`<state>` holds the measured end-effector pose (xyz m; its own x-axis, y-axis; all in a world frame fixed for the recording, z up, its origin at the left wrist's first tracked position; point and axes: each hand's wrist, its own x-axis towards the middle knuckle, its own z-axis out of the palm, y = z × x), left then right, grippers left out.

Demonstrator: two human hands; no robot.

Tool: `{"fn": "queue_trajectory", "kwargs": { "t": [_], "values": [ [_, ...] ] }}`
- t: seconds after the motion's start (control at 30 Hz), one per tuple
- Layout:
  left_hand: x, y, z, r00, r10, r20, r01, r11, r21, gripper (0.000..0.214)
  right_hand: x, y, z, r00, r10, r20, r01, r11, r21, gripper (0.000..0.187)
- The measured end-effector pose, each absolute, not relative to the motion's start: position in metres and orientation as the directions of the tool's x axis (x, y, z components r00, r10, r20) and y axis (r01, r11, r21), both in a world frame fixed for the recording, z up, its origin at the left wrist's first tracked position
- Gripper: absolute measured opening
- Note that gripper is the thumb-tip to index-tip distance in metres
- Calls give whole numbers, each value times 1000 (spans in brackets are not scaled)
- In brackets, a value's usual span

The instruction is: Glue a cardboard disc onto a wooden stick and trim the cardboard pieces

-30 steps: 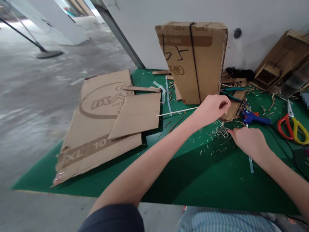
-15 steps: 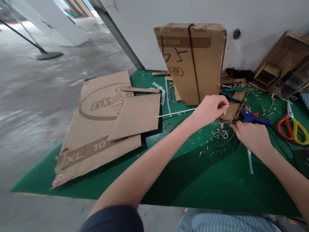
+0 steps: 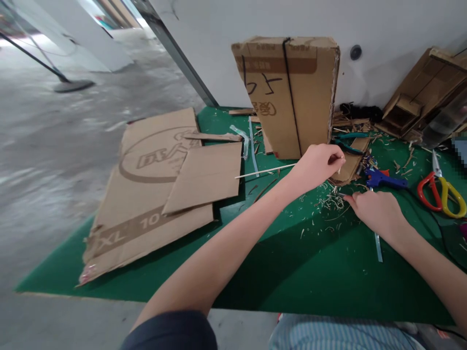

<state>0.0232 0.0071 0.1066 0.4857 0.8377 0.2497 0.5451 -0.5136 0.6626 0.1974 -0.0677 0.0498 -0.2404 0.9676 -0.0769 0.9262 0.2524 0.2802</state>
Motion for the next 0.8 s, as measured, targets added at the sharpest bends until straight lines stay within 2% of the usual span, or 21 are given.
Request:
{"fn": "queue_trajectory", "kwargs": {
  "t": [0.1, 0.27, 0.47, 0.7, 0.8],
  "values": [
    [23, 8, 106, 484, 840, 246, 550, -511, 661, 16, 199, -67, 51, -253, 966, -46, 927, 256, 276, 57],
    [24, 7, 107, 482, 842, 240, 550, -505, 665, 17, 199, -66, 53, -212, 973, 96, 947, 180, 267, 60],
    [24, 5, 108, 482, 841, 246, 539, -506, 674, 16, 196, -71, 50, -248, 969, 0, 933, 239, 271, 55],
    [24, 5, 108, 479, 844, 241, 547, -502, 670, 17, 195, -71, 57, -206, 972, 113, 945, 168, 280, 60],
    [24, 5, 107, 476, 844, 248, 551, -506, 663, 16, 194, -72, 55, -200, 976, 85, 946, 170, 276, 58]
  ]
}}
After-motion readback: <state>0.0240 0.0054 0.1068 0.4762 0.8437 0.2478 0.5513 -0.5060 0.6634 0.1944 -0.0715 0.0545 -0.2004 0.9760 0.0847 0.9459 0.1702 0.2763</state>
